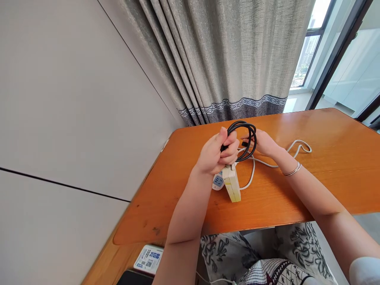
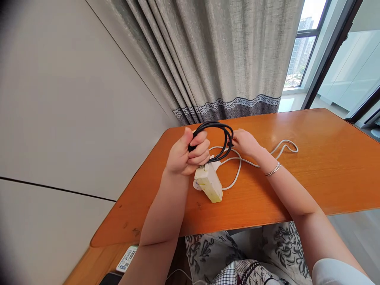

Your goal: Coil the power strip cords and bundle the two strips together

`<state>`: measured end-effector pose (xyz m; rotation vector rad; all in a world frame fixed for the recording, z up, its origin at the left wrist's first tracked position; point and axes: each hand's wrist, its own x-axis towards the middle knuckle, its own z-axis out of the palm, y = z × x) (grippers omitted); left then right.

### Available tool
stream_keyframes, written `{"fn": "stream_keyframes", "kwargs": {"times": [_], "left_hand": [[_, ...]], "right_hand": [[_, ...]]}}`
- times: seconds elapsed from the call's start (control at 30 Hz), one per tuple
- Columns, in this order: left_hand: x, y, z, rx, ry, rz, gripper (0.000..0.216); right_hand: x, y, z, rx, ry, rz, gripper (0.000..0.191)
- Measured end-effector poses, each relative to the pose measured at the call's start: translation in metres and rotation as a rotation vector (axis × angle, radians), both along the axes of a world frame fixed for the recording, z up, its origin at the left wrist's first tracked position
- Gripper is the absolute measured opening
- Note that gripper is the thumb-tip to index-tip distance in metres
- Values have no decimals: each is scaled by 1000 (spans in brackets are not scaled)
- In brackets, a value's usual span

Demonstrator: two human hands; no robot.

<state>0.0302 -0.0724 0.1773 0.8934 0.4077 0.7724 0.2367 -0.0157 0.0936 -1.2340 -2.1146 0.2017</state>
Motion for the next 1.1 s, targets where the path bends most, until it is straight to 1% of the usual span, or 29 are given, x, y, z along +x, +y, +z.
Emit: {"fn": "stream_keyframes", "kwargs": {"times": [0.1, 0.17, 0.23, 0.33, 0.4, 0.47, 0.5, 0.57, 0.67, 0.77, 0.83, 0.9, 0.97, 1.03, 1.1], "left_hand": [[0, 0, -1, 11, -33, 21, 57], [-2, 0, 0, 26, -57, 41, 57], [-3, 0, 2, 38, -81, 87, 57], [-4, 3, 6, 62, -136, 218, 55], [-4, 6, 7, 99, -182, 312, 55], [-2, 10, 5, 157, -210, 396, 54], [0, 10, 2, 192, -210, 432, 54], [5, 9, -5, 267, -176, 486, 52], [12, 4, -18, 377, -111, 504, 46], [15, -1, -28, 464, -114, 478, 45], [16, -1, -32, 489, -129, 470, 46], [18, 0, -36, 476, -133, 468, 46], [21, 1, -38, 447, -140, 470, 45], [25, 3, -39, 443, -160, 484, 45], [27, 3, -41, 481, -162, 510, 47]], "right_hand": [[0, 3, -2, 106, 156, -109, 25], [-1, 1, 1, 149, 204, -156, 28], [-3, -5, 8, 110, 103, -185, 29], [-11, -21, 24, -67, -227, -192, 38], [-19, -35, 34, -159, -392, -178, 47], [-27, -50, 42, -194, -462, -145, 51], [-31, -58, 45, -202, -471, -117, 49], [-36, -70, 49, -219, -445, -58, 40], [-37, -78, 53, -230, -291, -15, 22], [-32, -78, 55, -206, 0, 50, 17], [-29, -75, 55, -237, 199, 150, 20], [-29, -71, 53, -347, 370, 261, 24], [-31, -68, 50, -462, 540, 331, 23], [-36, -64, 46, -504, 717, 330, 25], [-42, -62, 43, -505, 864, 291, 40]]}}
